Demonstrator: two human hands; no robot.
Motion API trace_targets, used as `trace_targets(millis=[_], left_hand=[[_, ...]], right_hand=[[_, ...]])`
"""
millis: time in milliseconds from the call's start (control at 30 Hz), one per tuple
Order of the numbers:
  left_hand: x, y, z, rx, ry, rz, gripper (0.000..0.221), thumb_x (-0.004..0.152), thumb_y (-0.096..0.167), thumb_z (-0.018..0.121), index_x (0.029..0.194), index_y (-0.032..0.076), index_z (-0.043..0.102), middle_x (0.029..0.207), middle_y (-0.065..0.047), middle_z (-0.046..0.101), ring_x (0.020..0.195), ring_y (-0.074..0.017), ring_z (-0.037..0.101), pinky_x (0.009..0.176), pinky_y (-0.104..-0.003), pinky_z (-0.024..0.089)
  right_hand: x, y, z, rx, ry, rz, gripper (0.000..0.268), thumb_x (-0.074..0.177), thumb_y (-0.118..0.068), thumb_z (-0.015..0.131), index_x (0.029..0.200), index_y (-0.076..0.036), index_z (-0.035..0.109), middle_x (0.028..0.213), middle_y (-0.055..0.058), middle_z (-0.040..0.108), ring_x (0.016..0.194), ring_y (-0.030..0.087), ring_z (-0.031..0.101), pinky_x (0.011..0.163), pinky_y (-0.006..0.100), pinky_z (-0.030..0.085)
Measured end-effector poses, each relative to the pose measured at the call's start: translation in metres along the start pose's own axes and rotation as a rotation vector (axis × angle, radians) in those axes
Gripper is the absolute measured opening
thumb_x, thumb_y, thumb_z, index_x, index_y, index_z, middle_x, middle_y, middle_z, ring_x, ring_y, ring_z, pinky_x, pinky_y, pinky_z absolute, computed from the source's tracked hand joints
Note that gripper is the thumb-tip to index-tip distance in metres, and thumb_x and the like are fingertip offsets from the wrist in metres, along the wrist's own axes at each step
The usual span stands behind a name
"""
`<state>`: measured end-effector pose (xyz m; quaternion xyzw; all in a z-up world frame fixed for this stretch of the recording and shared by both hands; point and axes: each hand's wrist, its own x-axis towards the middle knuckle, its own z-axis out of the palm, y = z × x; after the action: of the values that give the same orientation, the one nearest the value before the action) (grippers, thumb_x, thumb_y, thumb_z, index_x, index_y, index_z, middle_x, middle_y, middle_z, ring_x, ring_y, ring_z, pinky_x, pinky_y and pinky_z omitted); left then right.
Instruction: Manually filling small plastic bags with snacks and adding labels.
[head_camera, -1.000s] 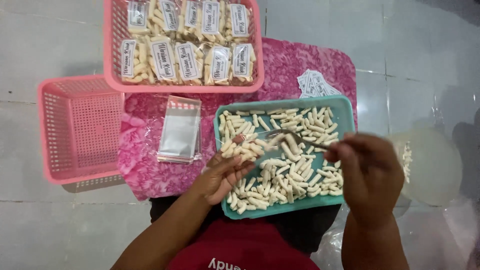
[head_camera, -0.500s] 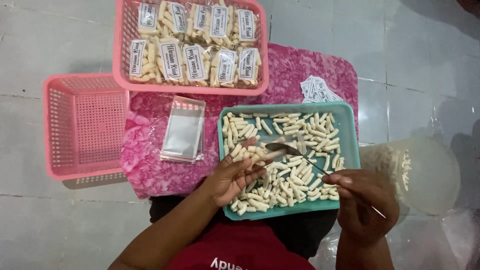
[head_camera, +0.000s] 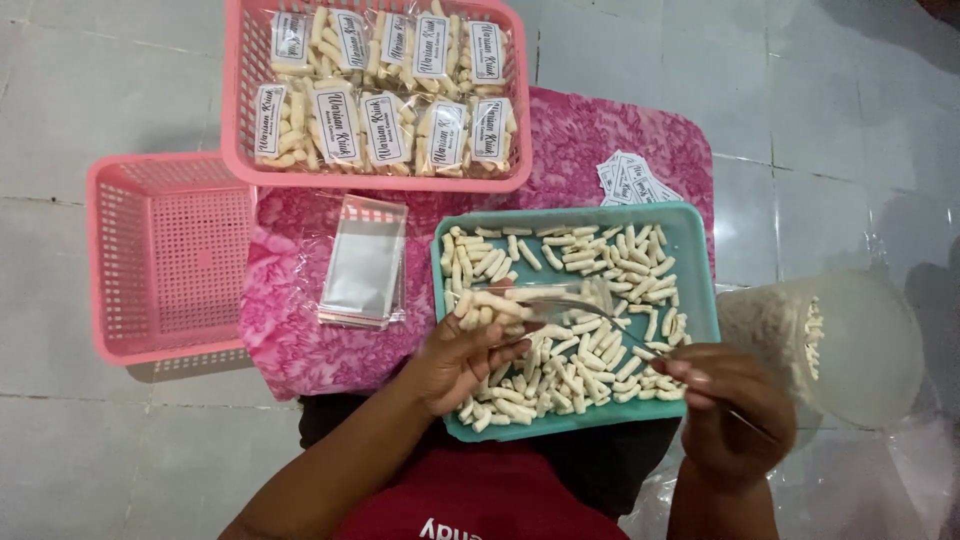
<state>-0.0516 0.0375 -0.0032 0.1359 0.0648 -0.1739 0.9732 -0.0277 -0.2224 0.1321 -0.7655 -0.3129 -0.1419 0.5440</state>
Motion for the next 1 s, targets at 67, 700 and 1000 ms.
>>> trace_targets(millis=[67,700,1000], left_hand=[[0.000,0.002,0.003,-0.012,0.034,0.018,0.051,0.088,-0.002,0.071,0.136,0.001,0.052,0.121,-0.021,0.069,0.111,-0.0304,0.070,0.099,-0.041,0.061],[-0.002,-0.007,0.006,0.040,-0.087,-0.049,0.035,0.099,0.018,0.065,0.125,-0.005,0.058,0.141,-0.027,0.058,0.136,-0.0427,0.055,0.114,-0.053,0.048],[-0.002,-0.005,0.008,0.042,-0.041,-0.051,0.042,0.107,0.026,0.048,0.134,-0.007,0.050,0.136,-0.030,0.061,0.130,-0.0396,0.060,0.109,-0.049,0.053]], right_hand=[[-0.004,0.008,-0.001,0.010,0.045,0.004,0.014,0.099,-0.011,0.063,0.113,-0.013,0.062,0.106,0.003,0.071,0.090,0.016,0.074,0.087,0.028,0.066],[-0.018,0.025,0.010,0.145,0.096,0.034,0.010,0.099,-0.018,0.067,0.109,-0.018,0.066,0.104,-0.001,0.072,0.090,0.013,0.073,0.083,0.030,0.065],[-0.021,0.033,0.013,0.284,0.134,0.099,0.010,0.100,-0.018,0.067,0.109,-0.015,0.068,0.104,0.002,0.071,0.093,0.016,0.069,0.083,0.031,0.066]])
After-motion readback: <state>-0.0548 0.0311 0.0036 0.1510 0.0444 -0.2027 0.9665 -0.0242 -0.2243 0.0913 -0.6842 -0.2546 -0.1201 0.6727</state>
